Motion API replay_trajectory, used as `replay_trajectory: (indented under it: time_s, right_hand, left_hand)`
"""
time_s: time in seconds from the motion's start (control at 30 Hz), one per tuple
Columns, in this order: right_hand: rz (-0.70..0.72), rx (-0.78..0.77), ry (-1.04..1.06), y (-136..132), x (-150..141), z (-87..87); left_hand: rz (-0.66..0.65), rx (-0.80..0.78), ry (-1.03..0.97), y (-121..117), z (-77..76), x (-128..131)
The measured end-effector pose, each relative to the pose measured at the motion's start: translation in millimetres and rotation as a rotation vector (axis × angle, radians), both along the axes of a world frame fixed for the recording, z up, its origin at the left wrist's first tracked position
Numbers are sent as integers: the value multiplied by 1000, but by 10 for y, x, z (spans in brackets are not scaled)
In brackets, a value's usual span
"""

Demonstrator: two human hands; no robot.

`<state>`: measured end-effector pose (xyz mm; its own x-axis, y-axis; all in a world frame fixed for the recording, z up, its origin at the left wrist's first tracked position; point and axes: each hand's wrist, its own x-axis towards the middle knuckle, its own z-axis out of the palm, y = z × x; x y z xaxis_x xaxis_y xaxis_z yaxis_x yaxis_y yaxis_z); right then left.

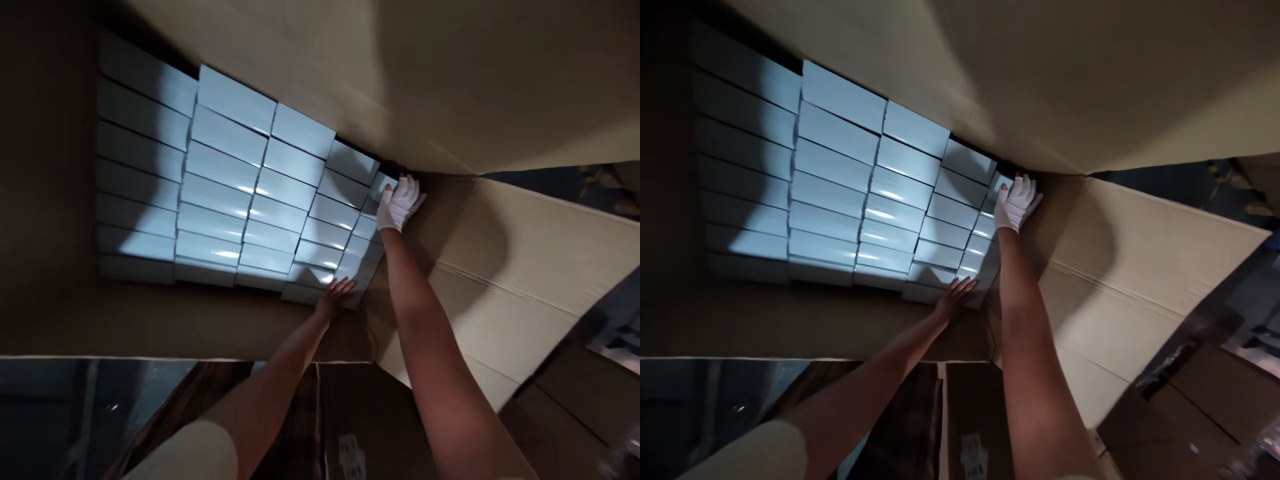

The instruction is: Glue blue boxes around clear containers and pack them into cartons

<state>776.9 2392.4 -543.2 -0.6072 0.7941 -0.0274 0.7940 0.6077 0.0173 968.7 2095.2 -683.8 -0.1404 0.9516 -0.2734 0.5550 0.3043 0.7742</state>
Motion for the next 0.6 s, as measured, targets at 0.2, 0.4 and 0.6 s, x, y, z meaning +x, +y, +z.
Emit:
replay_trajectory:
  time_s: [0.2, 0.4, 0.6]
  right_hand:
    - [0, -31, 23, -215, -58, -330]
    - [-10, -212, 33, -326, -24, -457]
    - [28, -383, -23, -1000, 307, 666]
  left_hand:
    - [-44, 17, 89, 12, -93, 57]
    - [-60, 44, 95, 100, -214, 63]
    - [-4, 86, 88, -154, 414, -250]
